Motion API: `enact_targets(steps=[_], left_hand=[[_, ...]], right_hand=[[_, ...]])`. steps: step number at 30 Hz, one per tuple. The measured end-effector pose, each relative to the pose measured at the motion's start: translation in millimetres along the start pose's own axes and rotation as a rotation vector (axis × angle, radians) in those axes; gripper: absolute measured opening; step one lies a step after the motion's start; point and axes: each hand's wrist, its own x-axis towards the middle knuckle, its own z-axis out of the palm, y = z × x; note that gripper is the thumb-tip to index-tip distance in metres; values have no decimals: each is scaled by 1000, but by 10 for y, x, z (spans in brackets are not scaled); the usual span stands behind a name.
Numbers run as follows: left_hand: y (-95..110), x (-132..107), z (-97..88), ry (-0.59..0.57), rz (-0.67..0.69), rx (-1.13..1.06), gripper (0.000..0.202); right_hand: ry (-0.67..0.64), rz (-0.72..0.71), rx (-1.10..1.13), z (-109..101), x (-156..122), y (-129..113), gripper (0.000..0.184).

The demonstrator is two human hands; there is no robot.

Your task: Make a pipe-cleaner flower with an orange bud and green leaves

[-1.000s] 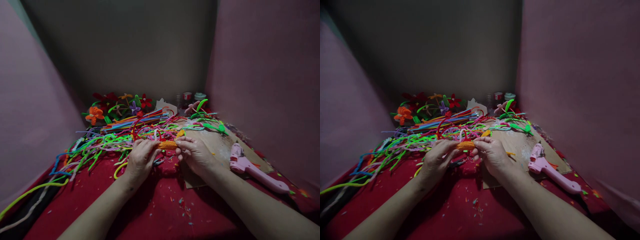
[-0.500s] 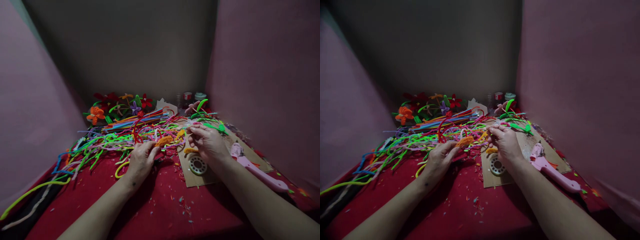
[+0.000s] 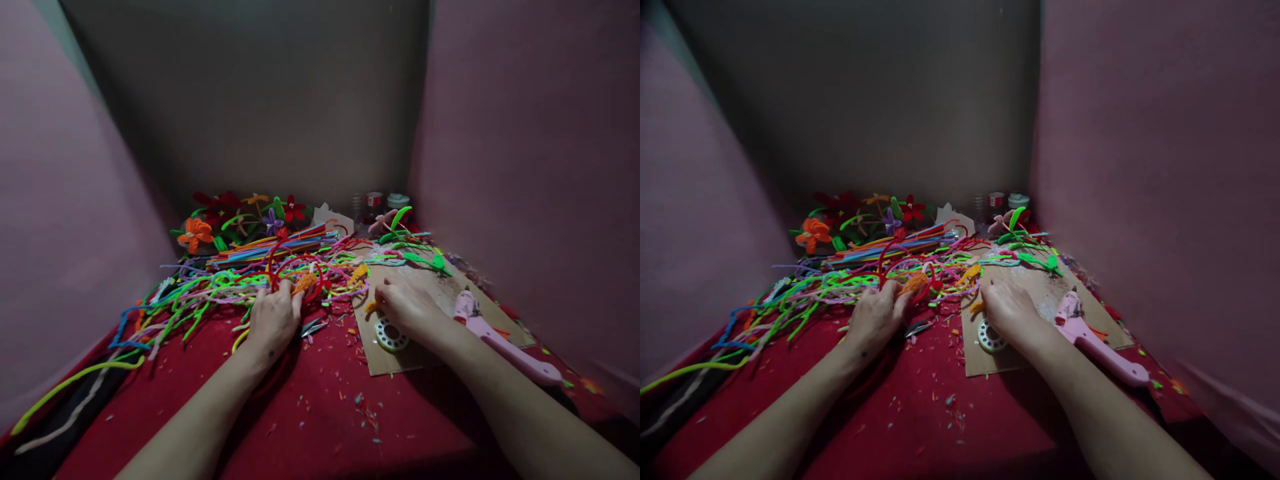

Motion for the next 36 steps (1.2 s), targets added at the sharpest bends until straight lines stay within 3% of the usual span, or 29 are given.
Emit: enact_targets(steps=[3,6,9,11,15,18,27,33,36], left_hand=[[21,-9,-16,-24,-1,33,29],[18,-13,-16,-42,14,54,30],[5,-15,-8,-20,54,47,31],[0,-15,-8,-9,79,52,30],[3,-12,-20,-18,97,102,29],[9,-13,-23,-8,92,114,30],[10,-47,-21,-12,141,196,37],[16,-49,-82,-51,150,205,40],[13,-54,-139,8,160,187,37]], right_hand=[[51,-9,36,1,5,4,14],[187,29,142,-35,-1,15,15],[387,65,396,-84,-3,-10,12],[447,89,609,-107,1,-41,10],[440,184,972,-119,5,-75,10],[426,240,1110,-128,-4,-69,10],[360,263,1323,-134,-33,-89,11],[362,264,1327,-91,-42,-84,10],[348,273,1347,-78,-42,-84,6]])
